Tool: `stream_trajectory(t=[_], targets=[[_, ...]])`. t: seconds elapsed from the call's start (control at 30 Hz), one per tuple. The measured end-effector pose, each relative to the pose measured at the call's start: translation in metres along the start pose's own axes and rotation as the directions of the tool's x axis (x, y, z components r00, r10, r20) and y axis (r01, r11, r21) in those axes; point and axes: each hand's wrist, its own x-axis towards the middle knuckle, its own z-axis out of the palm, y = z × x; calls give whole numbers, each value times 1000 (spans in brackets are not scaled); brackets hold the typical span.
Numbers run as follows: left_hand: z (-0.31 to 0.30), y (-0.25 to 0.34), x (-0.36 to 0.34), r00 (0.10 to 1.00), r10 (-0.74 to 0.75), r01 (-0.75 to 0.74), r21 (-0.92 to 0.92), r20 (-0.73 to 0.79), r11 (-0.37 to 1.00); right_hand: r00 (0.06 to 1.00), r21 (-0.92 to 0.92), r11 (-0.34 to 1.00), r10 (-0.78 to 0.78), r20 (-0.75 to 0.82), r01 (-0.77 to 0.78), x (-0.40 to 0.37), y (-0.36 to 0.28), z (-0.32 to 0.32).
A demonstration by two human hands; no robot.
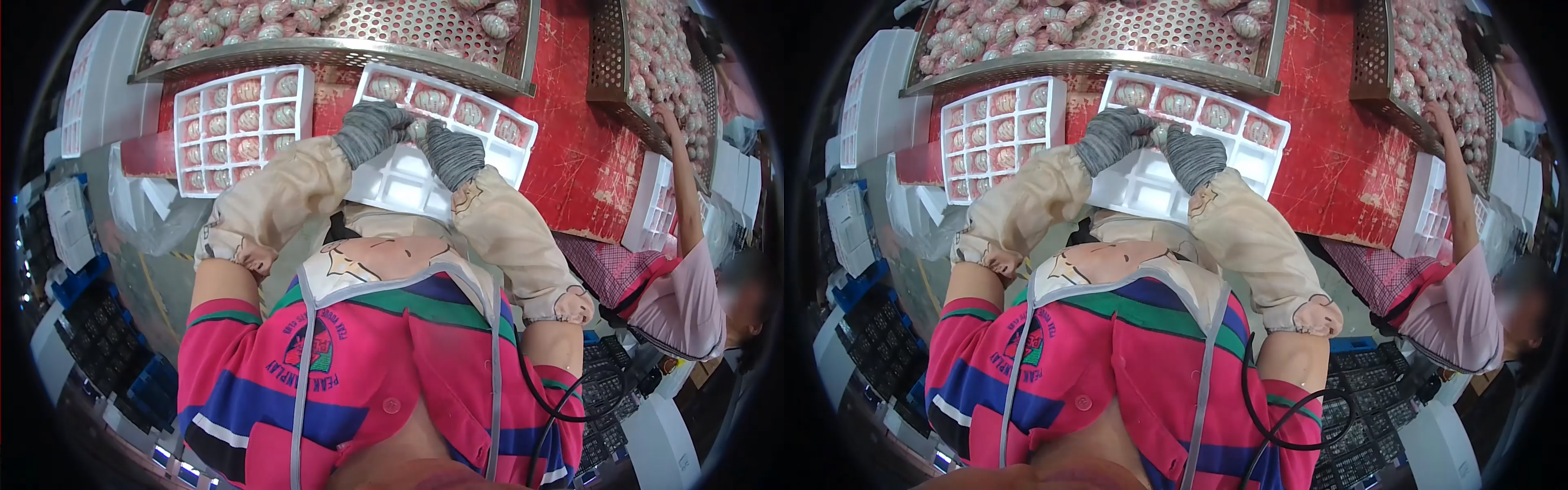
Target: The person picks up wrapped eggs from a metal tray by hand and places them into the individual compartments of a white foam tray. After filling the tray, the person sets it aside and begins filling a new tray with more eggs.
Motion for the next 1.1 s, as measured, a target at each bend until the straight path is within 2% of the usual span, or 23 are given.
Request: stream_trajectory(t=[0.03,0.07,0.13,0.2,0.27,0.3,0.37,0.4,0.43,0.47,0.5,0.53,0.6,0.63,0.67,0.7,0.77,0.87,0.9,0.97,1.03,1.07,1.1], targets=[[-2,1,8,996,-12,9,40,93,999,993,13,998,59,104,-61,2,-3,-4],[0,4,15,996,-13,9,44,87,999,994,11,998,55,99,-57,6,-4,-4],[3,13,27,960,-127,28,365,251,931,999,-40,999,26,45,-24,15,0,6],[-1,11,32,961,-38,-42,280,275,959,1000,-89,996,-1,-5,0,23,6,18],[5,11,38,929,-155,43,320,335,946,999,-131,991,-24,-44,18,24,9,31],[4,12,41,929,-152,38,321,339,946,996,-124,992,33,82,-23,25,3,20],[-6,14,53,843,-159,104,134,514,986,993,-101,994,42,106,-31,26,2,12],[-26,22,58,848,-154,96,139,507,986,996,-82,996,33,87,-26,25,4,11],[-56,36,62,966,65,-80,47,252,996,997,-62,998,32,70,-27,24,5,11],[-69,42,70,991,131,-131,-4,33,991,998,-45,999,25,59,-23,23,7,12],[-82,49,79,964,189,-198,-27,-187,980,998,-29,999,17,58,-16,22,7,11],[-83,44,101,938,100,-129,-65,-332,990,998,-16,1000,15,62,-14,21,8,12],[-73,30,161,980,71,-22,252,-187,967,997,7,1000,9,73,-9,21,10,12],[-66,21,191,999,-5,-8,354,35,935,997,22,1000,7,70,-9,19,10,11],[-54,12,213,963,-108,-15,452,246,892,998,36,999,5,70,-8,19,12,12],[-43,8,230,963,-104,-21,453,249,891,997,56,998,-1,73,-4,19,12,13],[-36,16,239,813,-122,-85,324,569,942,998,109,994,-11,60,4,15,13,13],[-34,25,247,847,-66,-228,472,527,851,1000,235,972,-9,28,2,5,18,12],[-38,15,237,927,31,-178,366,374,913,1000,303,953,0,3,-1,0,18,6],[-68,25,215,986,-37,-15,307,162,951,997,410,911,65,-42,-42,-20,18,-13],[-103,32,167,999,1,-7,-128,-41,992,961,552,832,195,-198,-55,-39,33,0],[-115,39,142,998,-18,-5,-385,-57,923,906,590,805,204,-371,60,-50,43,10],[-124,47,122,999,-33,16,-581,-17,814,895,639,769,267,-358,26,-62,47,4]])
